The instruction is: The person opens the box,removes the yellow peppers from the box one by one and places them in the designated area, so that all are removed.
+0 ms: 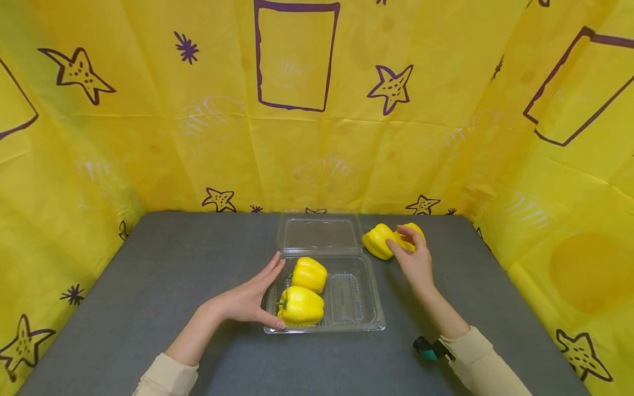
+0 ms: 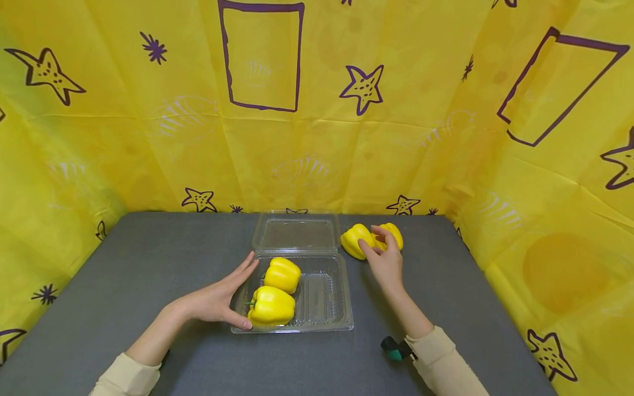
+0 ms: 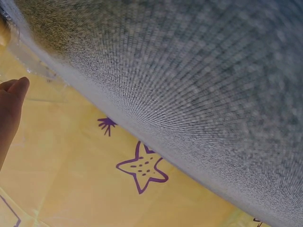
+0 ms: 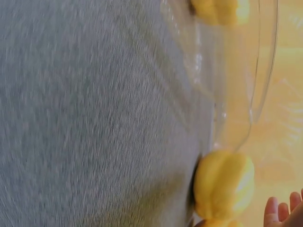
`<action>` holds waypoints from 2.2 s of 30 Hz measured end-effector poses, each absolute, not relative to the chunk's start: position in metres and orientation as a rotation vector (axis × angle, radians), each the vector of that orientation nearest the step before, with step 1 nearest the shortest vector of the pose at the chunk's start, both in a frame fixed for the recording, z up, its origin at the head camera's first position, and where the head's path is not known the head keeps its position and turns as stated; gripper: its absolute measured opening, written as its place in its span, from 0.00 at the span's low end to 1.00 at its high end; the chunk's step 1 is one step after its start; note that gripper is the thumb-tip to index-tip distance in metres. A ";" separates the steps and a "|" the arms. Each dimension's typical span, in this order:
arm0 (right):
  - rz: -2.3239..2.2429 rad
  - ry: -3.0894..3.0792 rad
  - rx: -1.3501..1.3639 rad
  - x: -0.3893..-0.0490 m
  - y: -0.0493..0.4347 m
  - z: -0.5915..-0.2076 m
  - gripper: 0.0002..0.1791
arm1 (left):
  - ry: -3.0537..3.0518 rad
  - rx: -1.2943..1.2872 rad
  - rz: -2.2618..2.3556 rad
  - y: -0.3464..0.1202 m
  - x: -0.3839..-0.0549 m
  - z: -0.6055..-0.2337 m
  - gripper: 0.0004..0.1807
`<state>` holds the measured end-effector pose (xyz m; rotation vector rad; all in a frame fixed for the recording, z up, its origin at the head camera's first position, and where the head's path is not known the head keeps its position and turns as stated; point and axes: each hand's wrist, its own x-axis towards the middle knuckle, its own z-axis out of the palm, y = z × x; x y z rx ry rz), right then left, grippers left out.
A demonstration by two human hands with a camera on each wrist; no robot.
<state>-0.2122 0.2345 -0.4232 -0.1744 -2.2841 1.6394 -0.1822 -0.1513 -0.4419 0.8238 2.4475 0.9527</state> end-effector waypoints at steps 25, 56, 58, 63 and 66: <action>1.901 -2.349 0.064 -0.194 0.196 -0.418 0.29 | 2.457 0.832 0.945 -0.152 -0.183 -0.444 0.71; 1.954 -2.571 0.341 -0.186 0.148 -0.435 0.35 | 2.491 0.850 0.919 -0.151 -0.183 -0.443 0.72; 1.937 -2.601 0.350 -0.187 0.146 -0.438 0.35 | 2.498 0.842 0.909 -0.151 -0.183 -0.442 0.72; 1.870 -2.678 0.401 -0.187 0.141 -0.441 0.35 | 2.506 0.826 0.900 -0.151 -0.182 -0.441 0.72; 1.808 -2.719 0.436 -0.188 0.138 -0.442 0.36 | 2.508 0.819 0.901 -0.151 -0.182 -0.441 0.72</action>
